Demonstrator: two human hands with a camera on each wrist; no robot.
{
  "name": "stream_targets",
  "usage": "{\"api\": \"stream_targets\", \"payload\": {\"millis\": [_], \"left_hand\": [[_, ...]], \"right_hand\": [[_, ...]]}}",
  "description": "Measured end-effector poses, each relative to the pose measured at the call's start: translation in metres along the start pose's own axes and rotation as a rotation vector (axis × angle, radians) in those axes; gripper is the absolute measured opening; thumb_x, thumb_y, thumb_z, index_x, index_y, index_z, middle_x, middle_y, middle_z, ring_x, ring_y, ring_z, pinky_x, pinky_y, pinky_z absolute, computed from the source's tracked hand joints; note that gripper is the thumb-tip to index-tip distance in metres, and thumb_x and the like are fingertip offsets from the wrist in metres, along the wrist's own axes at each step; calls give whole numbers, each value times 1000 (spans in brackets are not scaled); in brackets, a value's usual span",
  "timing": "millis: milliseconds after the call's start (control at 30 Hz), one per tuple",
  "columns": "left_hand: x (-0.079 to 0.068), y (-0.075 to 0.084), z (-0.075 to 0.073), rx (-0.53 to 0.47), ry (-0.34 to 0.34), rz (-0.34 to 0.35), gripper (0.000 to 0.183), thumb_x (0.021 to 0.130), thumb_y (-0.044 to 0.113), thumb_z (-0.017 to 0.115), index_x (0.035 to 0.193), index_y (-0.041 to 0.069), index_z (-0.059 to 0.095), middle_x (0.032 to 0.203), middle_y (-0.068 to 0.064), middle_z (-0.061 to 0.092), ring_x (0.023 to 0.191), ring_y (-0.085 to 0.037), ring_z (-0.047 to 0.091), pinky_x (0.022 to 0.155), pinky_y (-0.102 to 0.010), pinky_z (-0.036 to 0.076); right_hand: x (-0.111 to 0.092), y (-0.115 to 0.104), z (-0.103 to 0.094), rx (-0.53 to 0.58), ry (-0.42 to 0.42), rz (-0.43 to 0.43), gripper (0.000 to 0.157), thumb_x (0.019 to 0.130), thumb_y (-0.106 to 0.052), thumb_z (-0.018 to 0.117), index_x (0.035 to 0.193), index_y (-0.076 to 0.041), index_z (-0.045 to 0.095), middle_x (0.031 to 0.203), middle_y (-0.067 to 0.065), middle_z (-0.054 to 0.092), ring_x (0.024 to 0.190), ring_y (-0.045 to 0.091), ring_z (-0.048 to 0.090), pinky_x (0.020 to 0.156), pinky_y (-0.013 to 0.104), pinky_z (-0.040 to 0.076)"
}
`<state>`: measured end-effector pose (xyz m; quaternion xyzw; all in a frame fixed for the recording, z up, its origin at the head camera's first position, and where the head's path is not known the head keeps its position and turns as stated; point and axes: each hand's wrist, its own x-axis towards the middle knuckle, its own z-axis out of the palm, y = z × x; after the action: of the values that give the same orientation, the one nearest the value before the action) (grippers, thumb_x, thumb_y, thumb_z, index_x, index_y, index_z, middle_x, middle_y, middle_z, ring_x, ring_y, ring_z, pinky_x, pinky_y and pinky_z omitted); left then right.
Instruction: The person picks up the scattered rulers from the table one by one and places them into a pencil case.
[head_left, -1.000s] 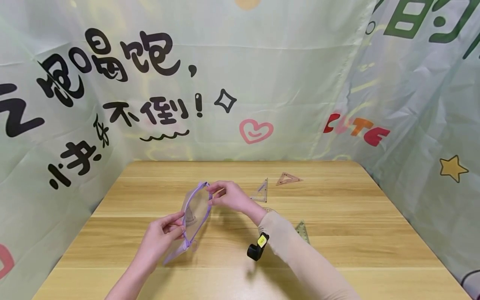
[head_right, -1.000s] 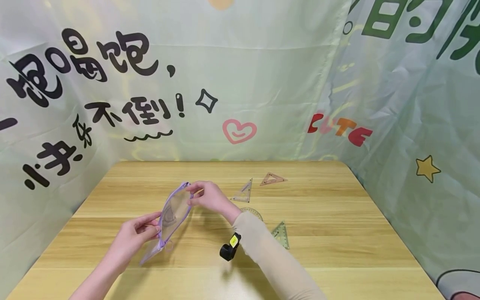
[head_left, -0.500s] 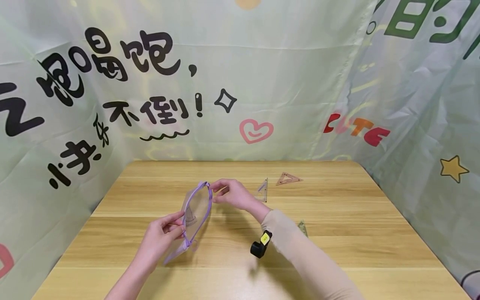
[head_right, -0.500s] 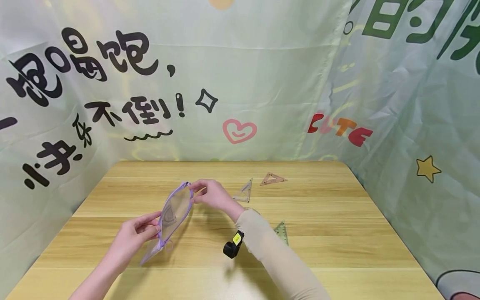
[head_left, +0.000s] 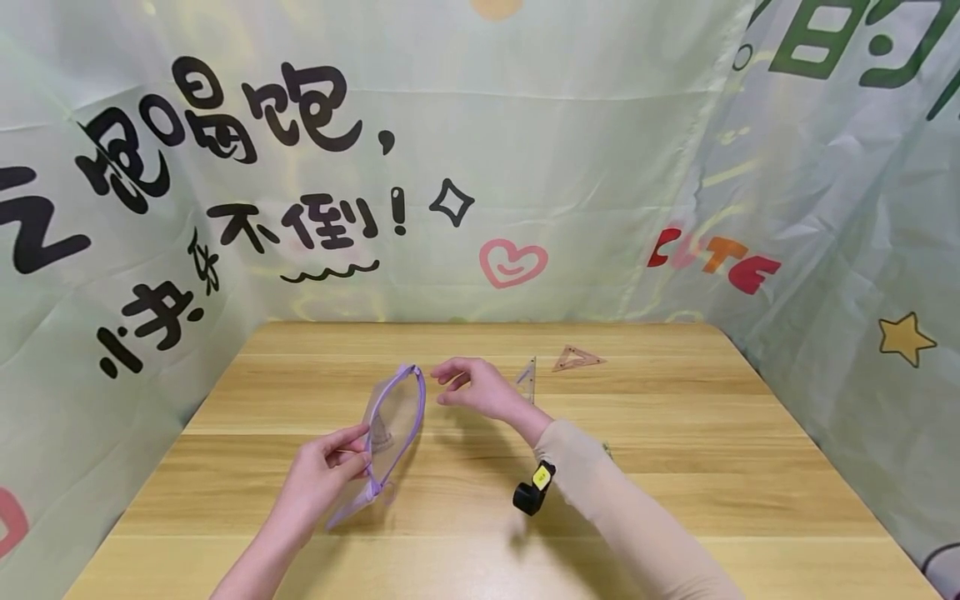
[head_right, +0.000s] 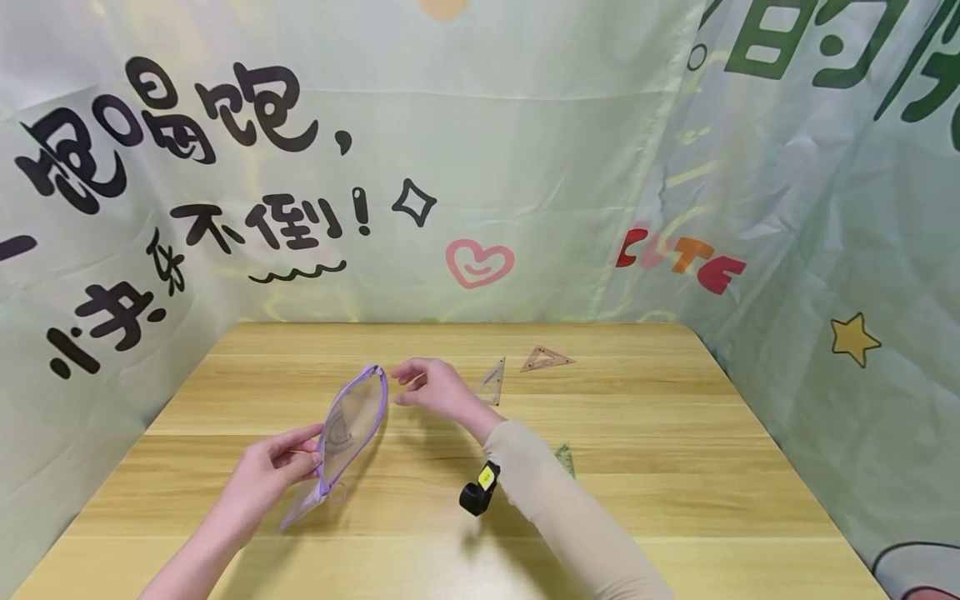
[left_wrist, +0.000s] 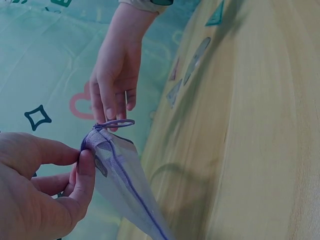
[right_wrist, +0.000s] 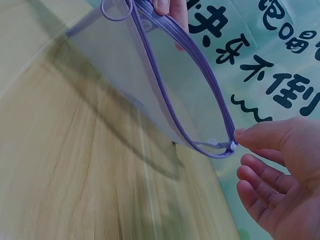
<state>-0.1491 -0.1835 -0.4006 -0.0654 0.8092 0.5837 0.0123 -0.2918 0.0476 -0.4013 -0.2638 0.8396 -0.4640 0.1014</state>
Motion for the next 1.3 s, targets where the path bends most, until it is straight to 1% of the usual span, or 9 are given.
{"api": "stream_targets", "payload": {"millis": [133, 333, 500, 600, 700, 900, 1000, 1133, 1300], "left_hand": [[0, 0, 0, -2, 0, -3, 47, 89, -2, 63, 135, -7, 54, 104, -12, 62, 80, -6, 63, 76, -21, 64], [0, -1, 0, -6, 0, 5, 47, 89, -2, 63, 135, -8, 54, 103, -12, 62, 80, -5, 63, 77, -22, 64], [0, 0, 0, -6, 5, -6, 47, 89, -3, 63, 135, -6, 55, 103, -12, 62, 80, -5, 64, 77, -21, 63], [0, 0, 0, -3, 3, -5, 47, 89, -3, 63, 135, -6, 54, 103, -12, 62, 80, -6, 63, 77, -20, 63], [0, 0, 0, -1, -2, 2, 47, 89, -2, 64, 135, -8, 53, 104, -12, 63, 80, -6, 63, 76, -20, 63], [0, 0, 1, -1, 3, -5, 48, 89, -3, 63, 136, -8, 53, 105, -12, 62, 80, -6, 63, 76, -21, 63], [0, 0, 1, 1, 5, -1, 47, 89, -3, 63, 136, -8, 53, 104, -12, 62, 79, -5, 63, 76, -21, 63], [0, 0, 1, 4, 4, -1, 47, 90, -2, 63, 136, -8, 53, 104, -11, 63, 80, -5, 63, 76, -21, 63], [1, 1, 0, 8, -1, 1, 47, 90, -2, 63, 136, -8, 53, 105, -12, 63, 80, -6, 63, 76, -21, 63]], "right_hand": [[-1, 3, -4, -31, 0, -16, 37, 86, -10, 75, 122, -8, 67, 119, 15, 68, 100, 23, 66, 82, 24, 59], [-3, 4, -13, -86, 5, -31, 37, 87, -14, 75, 123, -10, 67, 115, 9, 70, 101, 22, 66, 84, 26, 59], [-2, 7, -19, -98, -1, -48, 39, 88, -14, 74, 125, -7, 65, 116, 12, 69, 102, 22, 65, 88, 31, 59], [-2, 11, -22, -115, 0, -55, 39, 88, -15, 74, 125, -7, 65, 117, 14, 69, 102, 23, 66, 88, 30, 59], [-2, 14, -25, -137, 11, -56, 38, 88, -16, 74, 124, -9, 66, 115, 13, 69, 102, 22, 66, 87, 29, 59], [-1, 20, -32, -150, 20, -53, 38, 88, -17, 75, 124, -11, 66, 114, 8, 70, 105, 25, 65, 84, 29, 59], [0, 23, -36, -149, 10, -50, 40, 88, -18, 74, 126, -10, 65, 116, 8, 69, 109, 28, 64, 85, 30, 60], [-1, 24, -41, -158, -4, -53, 42, 88, -18, 74, 127, -10, 64, 117, 8, 68, 111, 30, 63, 88, 32, 60], [-1, 29, -44, -173, -6, -55, 40, 88, -17, 74, 127, -11, 64, 116, 7, 68, 112, 33, 61, 89, 33, 59]]}}
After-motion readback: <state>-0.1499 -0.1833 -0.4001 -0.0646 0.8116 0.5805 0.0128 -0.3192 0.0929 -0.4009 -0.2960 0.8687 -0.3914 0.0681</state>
